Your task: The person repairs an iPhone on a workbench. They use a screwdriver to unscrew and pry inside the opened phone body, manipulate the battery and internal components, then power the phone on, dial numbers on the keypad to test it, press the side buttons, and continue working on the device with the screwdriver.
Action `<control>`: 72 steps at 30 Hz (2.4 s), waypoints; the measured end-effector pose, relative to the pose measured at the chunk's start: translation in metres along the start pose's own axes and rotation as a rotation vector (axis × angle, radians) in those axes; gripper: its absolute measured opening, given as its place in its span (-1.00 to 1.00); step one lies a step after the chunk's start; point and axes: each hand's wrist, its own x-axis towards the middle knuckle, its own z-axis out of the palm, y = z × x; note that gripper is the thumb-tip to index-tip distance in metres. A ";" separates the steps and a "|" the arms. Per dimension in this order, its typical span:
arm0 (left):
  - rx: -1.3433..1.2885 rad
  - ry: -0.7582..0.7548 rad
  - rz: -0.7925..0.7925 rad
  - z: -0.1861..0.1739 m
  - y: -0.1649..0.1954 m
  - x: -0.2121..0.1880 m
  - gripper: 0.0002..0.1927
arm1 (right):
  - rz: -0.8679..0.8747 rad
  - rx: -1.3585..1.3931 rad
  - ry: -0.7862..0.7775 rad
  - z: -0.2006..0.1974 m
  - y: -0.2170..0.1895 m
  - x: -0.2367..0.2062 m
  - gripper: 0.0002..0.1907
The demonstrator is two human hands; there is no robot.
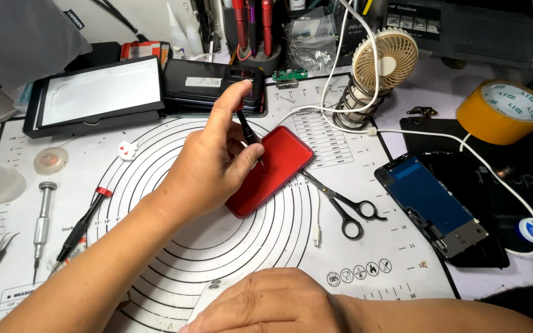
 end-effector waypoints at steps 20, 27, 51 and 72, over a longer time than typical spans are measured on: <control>0.047 0.050 -0.008 -0.029 0.033 -0.014 -0.23 | -0.057 -0.024 0.038 -0.002 -0.012 0.014 -0.81; 0.522 -0.407 -0.283 -0.014 0.049 0.019 -0.30 | -0.119 -0.071 0.076 0.001 -0.003 0.011 -0.85; 0.792 -0.322 0.004 0.055 0.026 0.024 -0.67 | 0.058 -0.088 0.223 0.009 -0.017 0.013 -0.74; 0.698 -0.353 -0.278 0.014 0.054 0.028 -0.76 | -0.126 -0.057 0.069 0.002 -0.011 0.007 -0.87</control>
